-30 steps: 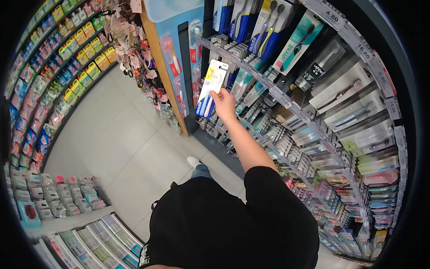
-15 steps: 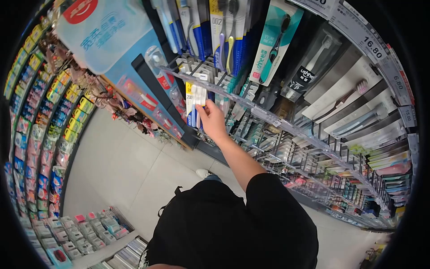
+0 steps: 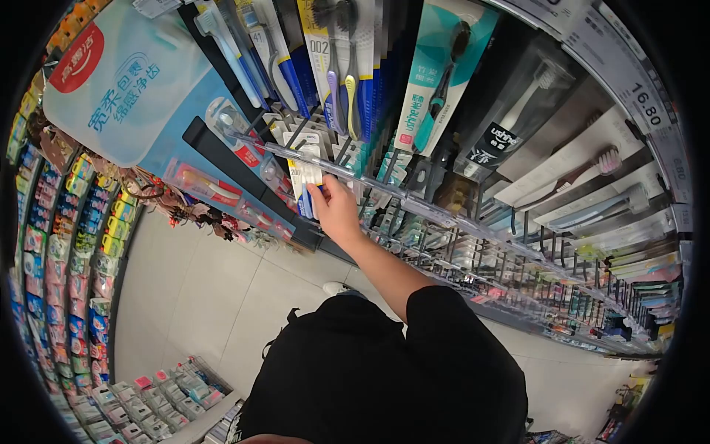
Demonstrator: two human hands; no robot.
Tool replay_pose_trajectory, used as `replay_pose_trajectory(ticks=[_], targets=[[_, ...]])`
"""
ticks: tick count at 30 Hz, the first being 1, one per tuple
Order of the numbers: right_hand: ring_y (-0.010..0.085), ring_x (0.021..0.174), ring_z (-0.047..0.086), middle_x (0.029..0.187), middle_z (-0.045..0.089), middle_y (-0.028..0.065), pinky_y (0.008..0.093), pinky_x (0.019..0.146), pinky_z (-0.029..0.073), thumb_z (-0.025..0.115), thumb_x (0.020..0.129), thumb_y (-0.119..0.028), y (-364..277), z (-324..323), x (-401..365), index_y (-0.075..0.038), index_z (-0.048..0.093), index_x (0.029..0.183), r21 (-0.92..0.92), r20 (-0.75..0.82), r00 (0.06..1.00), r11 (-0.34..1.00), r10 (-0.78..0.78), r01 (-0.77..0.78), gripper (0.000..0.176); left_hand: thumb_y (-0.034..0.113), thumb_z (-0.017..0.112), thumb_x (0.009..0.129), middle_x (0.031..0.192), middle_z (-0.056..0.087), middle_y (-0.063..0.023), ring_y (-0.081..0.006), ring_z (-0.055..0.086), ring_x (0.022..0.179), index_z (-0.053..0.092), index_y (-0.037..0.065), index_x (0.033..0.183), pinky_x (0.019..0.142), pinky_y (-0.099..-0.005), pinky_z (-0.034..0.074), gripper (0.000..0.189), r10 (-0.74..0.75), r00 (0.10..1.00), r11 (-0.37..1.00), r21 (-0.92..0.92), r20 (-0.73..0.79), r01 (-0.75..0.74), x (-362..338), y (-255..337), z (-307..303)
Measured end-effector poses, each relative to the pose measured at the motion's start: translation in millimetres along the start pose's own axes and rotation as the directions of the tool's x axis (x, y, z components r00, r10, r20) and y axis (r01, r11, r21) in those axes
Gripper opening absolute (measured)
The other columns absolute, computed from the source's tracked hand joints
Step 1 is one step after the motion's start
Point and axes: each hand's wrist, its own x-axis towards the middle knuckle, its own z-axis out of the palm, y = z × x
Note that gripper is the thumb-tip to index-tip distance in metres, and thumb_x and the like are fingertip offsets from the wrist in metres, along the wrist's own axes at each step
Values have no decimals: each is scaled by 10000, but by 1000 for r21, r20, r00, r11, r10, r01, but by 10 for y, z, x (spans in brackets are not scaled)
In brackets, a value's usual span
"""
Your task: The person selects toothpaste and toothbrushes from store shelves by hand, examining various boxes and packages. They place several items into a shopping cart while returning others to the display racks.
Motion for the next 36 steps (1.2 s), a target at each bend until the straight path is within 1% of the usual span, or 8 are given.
replay_pose_trajectory(ticks=[9,12,15,20,24,28,32,36], targets=[[337,1122,646,1326,591,198,392,927,555,699,975,-50,127,43,-431,19,525,1420,-202,-76,963,950,-258,239,483,531,732,890,888,776,-196,-409,746,975,787,68,937,888,-497,576,469,-39,999,996,-86,-25,37,-77,-35,78],[376,1053,639,1305,596,175,407,921,548,717,926,-20,472,-16,-768,-5,550,1347,-121,255,908,921,-332,371,453,532,731,889,887,775,-196,-409,745,975,788,68,932,889,-497,576,469,-79,996,989,-129,-33,74,-133,-137,164],[400,1074,640,1285,608,172,440,913,549,726,926,-81,888,1,-876,-28,563,1267,-147,605,675,774,-422,616,382,533,730,888,885,775,-196,-410,745,975,788,69,927,890,-498,575,469,-124,991,979,-166,-50,114,-169,-332,276],[463,1105,643,1159,664,219,520,911,533,713,929,-183,1689,276,-1156,-54,559,1210,-284,762,647,916,35,284,345,535,729,886,883,775,-196,-410,745,975,788,70,918,891,-499,575,470,-173,974,952,-280,-147,127,-242,-1101,739],[551,992,637,930,647,319,591,823,504,654,901,-101,2130,607,-1132,-26,499,1083,-460,872,383,776,304,431,250,611,751,805,924,764,-194,-395,731,939,745,54,898,870,-493,579,565,-345,928,918,-257,-143,301,-913,-581,668],[478,792,654,784,649,256,561,726,517,713,790,-83,2472,1062,-970,11,618,746,41,993,-110,720,49,693,140,272,728,756,1023,753,-214,-403,719,999,749,63,975,885,-499,589,303,-504,819,829,-421,-276,368,-1558,-176,1078],[479,738,651,712,607,272,540,680,519,737,776,-142,2593,1628,-838,3,612,684,297,925,-379,636,-8,712,213,178,650,804,1081,752,-217,-403,716,1064,778,41,986,918,-487,592,262,-741,662,563,-642,-113,521,-2288,328,1520],[475,687,650,689,611,281,550,671,536,685,794,-128,2369,2292,-1038,6,610,645,531,807,-586,532,-80,659,214,237,646,840,1125,759,-189,-397,710,1087,796,35,1002,954,-489,572,300,-838,546,394,-677,14,622,-2604,468,2898]])
